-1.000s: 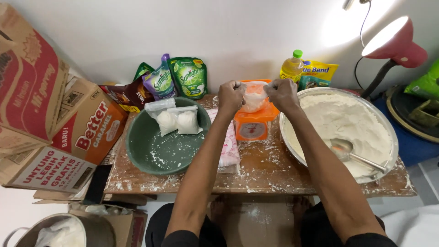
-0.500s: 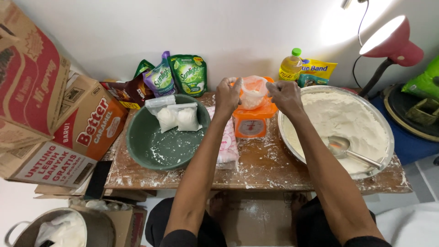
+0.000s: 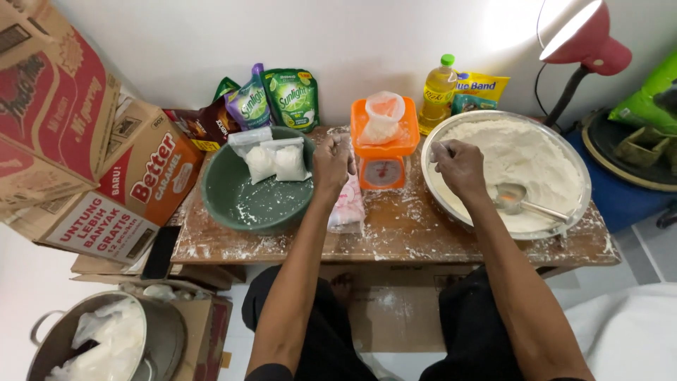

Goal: Packaging flour by scooping it from a large bowl into individual plastic bags using a metal scoop.

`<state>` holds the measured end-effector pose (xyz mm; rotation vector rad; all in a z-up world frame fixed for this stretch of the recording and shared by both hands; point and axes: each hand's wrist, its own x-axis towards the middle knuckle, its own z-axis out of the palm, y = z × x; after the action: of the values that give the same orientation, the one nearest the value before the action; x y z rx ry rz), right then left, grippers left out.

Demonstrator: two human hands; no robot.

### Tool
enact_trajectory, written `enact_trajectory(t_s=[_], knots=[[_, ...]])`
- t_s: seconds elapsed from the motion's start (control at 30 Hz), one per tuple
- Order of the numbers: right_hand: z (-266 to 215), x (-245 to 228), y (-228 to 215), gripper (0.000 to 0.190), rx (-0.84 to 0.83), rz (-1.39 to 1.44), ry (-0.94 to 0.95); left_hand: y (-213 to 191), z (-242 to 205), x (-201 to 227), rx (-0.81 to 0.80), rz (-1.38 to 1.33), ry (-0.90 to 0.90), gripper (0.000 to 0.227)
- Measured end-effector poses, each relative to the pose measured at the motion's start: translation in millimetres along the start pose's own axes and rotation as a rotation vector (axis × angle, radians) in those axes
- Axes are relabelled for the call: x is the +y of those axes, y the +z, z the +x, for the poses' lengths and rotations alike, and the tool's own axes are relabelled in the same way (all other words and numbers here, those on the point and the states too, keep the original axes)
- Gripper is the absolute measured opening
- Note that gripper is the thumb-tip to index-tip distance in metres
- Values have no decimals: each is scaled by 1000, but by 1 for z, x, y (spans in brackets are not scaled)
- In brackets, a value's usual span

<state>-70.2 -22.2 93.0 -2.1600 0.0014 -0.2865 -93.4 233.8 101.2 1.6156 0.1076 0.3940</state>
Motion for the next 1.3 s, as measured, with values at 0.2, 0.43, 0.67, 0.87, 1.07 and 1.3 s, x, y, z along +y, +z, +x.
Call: enact_trajectory(t_s=[0.2, 0.43, 0.67, 0.87, 1.07, 1.3], knots=[[-23, 17, -3, 22, 23, 77, -39, -11, -21, -16, 3, -13, -15, 22], [-49, 45, -10, 22, 34, 114, -77, -27, -56, -45, 25, -37, -48, 24], [-69, 40, -19, 20, 71, 116, -126, -39, -70, -49, 14, -35, -9, 23], [-73, 43, -25, 19, 93, 157, -142, -41, -72, -60, 32, -111, 20, 19], [-71, 44, -21, 19, 92, 173, -134, -34, -71, -64, 29, -133, 14, 19], [-75, 28, -10, 17, 59, 192, -137, -14, -64, -60, -54, -41, -7, 19]])
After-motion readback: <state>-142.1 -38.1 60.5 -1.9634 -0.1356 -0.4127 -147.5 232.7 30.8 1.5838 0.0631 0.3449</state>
